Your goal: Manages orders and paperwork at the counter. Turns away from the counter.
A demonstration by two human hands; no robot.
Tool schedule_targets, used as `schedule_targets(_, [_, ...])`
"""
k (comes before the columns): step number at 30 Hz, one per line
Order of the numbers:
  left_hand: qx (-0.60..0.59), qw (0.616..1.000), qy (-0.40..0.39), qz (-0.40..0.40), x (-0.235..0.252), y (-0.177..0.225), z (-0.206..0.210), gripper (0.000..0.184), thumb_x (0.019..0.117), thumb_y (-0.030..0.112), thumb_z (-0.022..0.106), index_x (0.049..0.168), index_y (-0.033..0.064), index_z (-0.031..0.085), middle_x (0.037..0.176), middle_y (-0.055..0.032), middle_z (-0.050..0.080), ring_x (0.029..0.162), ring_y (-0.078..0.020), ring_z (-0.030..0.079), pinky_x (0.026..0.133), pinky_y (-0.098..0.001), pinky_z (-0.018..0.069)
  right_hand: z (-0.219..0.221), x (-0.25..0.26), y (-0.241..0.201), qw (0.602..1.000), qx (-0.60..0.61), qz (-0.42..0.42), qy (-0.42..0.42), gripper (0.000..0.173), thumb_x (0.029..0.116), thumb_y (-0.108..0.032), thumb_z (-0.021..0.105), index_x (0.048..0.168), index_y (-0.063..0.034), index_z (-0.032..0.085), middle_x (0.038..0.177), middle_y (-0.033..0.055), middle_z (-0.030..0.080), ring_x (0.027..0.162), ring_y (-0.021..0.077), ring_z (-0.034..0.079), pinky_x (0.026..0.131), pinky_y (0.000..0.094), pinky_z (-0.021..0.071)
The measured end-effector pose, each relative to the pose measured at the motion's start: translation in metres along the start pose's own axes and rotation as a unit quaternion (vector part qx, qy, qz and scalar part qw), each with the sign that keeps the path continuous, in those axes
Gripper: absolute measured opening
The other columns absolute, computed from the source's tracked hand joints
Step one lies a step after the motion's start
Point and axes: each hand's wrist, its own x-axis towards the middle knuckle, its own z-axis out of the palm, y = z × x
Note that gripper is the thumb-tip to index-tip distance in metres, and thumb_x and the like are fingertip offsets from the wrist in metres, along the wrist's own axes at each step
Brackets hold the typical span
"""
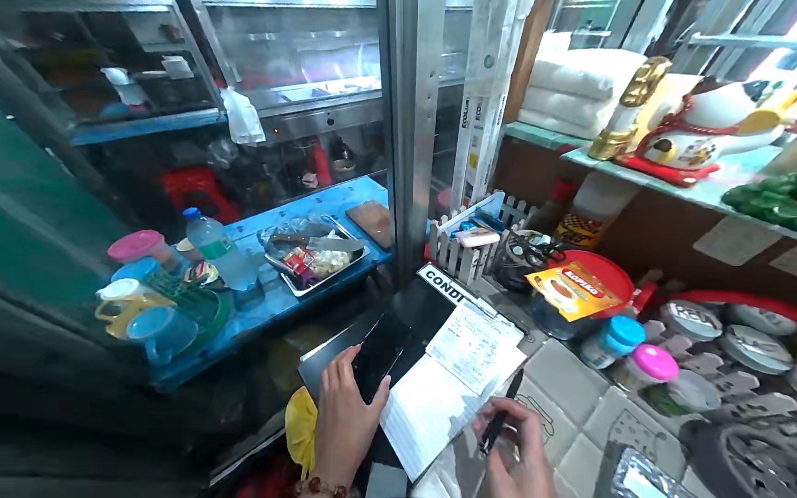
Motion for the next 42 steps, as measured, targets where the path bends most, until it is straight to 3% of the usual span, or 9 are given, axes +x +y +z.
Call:
schedule_targets(9, [0.010,0.996,-0.053,0.068,-0.004,-0.002,-0.006,0.101,0.0750,0.078,0.065,0.152,0.0152,0.048,0.156,-0.0136,0.047,0.144,-0.0391,0.042,0.117,-0.0614,0.0310,0.005,0.027,0.022,0.948,-0.311,-0.060,-0.029,0.038,0.0842,-0.013,0.075,0.121,-0.0068,0.070,0.118,0.0160,0.071,0.116,0.0394,0.064,0.100,0.0661,0.0442])
schedule_targets(14, [-0.002,0.980,-0.050,0.193,-0.026,0.025,-0.014,0.059,0.0860,0.050,0.074,0.137,0.0208,0.064,0.135,-0.0086,0.064,0.134,-0.0340,0.054,0.118,-0.0651,0.0286,-0.023,0.083,0.043,0.940,-0.336,0.028,0.057,0.041,0.0871,-0.006,0.070,0.128,-0.0050,0.064,0.122,0.0207,0.067,0.118,0.0461,0.061,0.096,0.0707,0.0432])
schedule_targets(19, [0.016,0.974,-0.115,0.195,-0.038,0.046,-0.018,0.041,0.0931,0.039,0.069,0.128,0.0187,0.069,0.109,-0.0011,0.075,0.110,-0.0249,0.068,0.112,-0.0561,0.0380,-0.032,0.102,0.050,0.958,-0.275,0.071,0.047,0.034,0.0832,0.003,0.068,0.116,-0.0047,0.066,0.108,0.0168,0.068,0.100,0.0380,0.064,0.087,0.0653,0.0462])
schedule_targets(23, [-0.014,0.969,-0.182,0.166,-0.050,0.050,-0.036,0.029,0.0998,0.028,0.061,0.123,0.0154,0.072,0.112,-0.0093,0.073,0.107,-0.0302,0.068,0.101,-0.0530,0.0477,-0.048,0.064,0.032,0.979,-0.182,0.067,0.070,0.030,0.0861,0.006,0.062,0.116,0.0042,0.061,0.099,0.0169,0.066,0.079,0.0245,0.066,0.070,0.0434,0.0572])
schedule_targets(28, [-0.094,0.962,-0.219,0.137,-0.056,0.047,-0.048,0.025,0.1015,0.019,0.059,0.121,0.0096,0.071,0.102,-0.0065,0.075,0.099,-0.0254,0.071,0.097,-0.0516,0.0513,-0.092,0.033,0.010,0.985,-0.063,0.028,0.157,0.035,0.0893,0.004,0.066,0.119,0.0144,0.051,0.101,0.0130,0.060,0.082,0.0070,0.062,0.073,0.0224,0.0559])
schedule_targets(33, [-0.112,0.961,-0.204,0.147,-0.057,0.046,-0.042,0.021,0.1011,0.017,0.058,0.113,0.0114,0.074,0.097,-0.0037,0.074,0.093,-0.0184,0.071,0.099,-0.0464,0.0513,-0.128,0.033,0.022,0.947,-0.265,-0.024,0.181,0.028,0.0917,-0.003,0.062,0.115,0.0125,0.059,0.105,0.0262,0.065,0.092,0.0310,0.066,0.083,0.0454,0.0553])
schedule_targets(37, [-0.110,0.966,-0.155,0.177,-0.062,0.035,-0.032,0.019,0.0998,0.019,0.059,0.109,0.0163,0.076,0.098,-0.0006,0.074,0.097,-0.0176,0.069,0.096,-0.0431,0.0520,-0.104,0.024,-0.002,0.965,-0.158,-0.079,0.194,0.025,0.1067,-0.015,0.050,0.094,0.0054,0.057,0.079,0.0028,0.058,0.068,0.0031,0.058,0.064,0.0202,0.0528])
schedule_targets(39, [-0.103,0.971,-0.130,0.174,-0.070,0.028,-0.026,0.022,0.0979,0.017,0.060,0.114,0.0173,0.075,0.109,-0.0043,0.073,0.107,-0.0241,0.067,0.093,-0.0442,0.0542,-0.077,0.017,-0.016,0.993,-0.013,-0.012,0.114,0.038,0.1109,-0.020,0.033,0.107,0.0072,0.060,0.086,0.0011,0.065,0.067,0.0029,0.062,0.062,0.0222,0.0554])
schedule_targets(42, [-0.090,0.979,-0.077,0.167,-0.082,0.021,-0.016,0.029,0.0960,0.015,0.059,0.119,0.0195,0.075,0.120,-0.0052,0.071,0.115,-0.0255,0.064,0.097,-0.0441,0.0532,-0.027,0.014,-0.011,0.987,0.137,0.086,0.017,0.059,0.1103,-0.035,0.025,0.148,0.0069,0.045,0.127,0.0146,0.064,0.092,0.0172,0.068,0.072,0.0312,0.0581])
